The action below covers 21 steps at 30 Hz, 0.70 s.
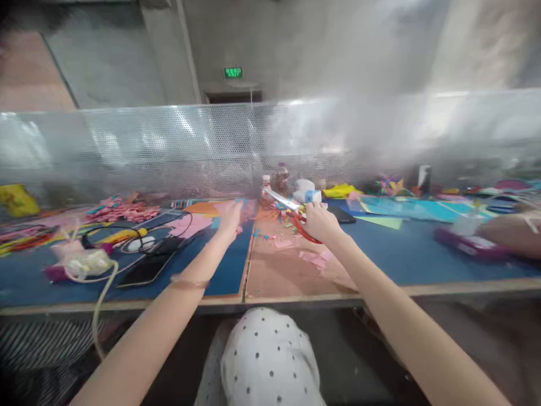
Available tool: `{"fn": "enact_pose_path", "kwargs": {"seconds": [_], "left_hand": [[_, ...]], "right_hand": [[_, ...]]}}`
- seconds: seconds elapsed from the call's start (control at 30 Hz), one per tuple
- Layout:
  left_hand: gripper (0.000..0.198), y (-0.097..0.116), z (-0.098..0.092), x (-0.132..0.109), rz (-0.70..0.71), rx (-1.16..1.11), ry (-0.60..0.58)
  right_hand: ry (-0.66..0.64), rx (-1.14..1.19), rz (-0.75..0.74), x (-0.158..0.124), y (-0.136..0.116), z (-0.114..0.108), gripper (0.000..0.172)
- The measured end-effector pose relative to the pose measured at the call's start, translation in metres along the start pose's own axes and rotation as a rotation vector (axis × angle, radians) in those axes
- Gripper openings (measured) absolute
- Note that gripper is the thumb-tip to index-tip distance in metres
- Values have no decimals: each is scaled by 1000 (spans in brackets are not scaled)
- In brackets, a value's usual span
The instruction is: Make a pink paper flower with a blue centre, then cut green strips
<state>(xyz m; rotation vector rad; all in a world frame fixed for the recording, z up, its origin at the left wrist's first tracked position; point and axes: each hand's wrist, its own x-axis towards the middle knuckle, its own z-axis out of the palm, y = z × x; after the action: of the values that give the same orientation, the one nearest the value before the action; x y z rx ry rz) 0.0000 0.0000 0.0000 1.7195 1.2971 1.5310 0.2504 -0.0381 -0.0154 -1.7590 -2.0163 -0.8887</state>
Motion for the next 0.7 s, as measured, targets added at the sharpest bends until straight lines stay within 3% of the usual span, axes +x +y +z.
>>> {"fn": "enact_pose_path", "kwargs": {"seconds": [0.23, 0.37, 0.57, 0.7], "left_hand": [[30, -4, 5, 0, 130, 92, -118], [18, 0, 9, -5, 287, 194, -218], [16, -9, 11, -9, 632, 488, -385], [19, -19, 12, -8, 626, 634, -467]], "right_hand": [[80, -86, -24, -18, 22, 15, 54], [147, -118, -36, -21, 22, 19, 56], [212, -189, -140, -20, 10, 18, 41], [231, -217, -181, -23, 5, 23, 38]]}}
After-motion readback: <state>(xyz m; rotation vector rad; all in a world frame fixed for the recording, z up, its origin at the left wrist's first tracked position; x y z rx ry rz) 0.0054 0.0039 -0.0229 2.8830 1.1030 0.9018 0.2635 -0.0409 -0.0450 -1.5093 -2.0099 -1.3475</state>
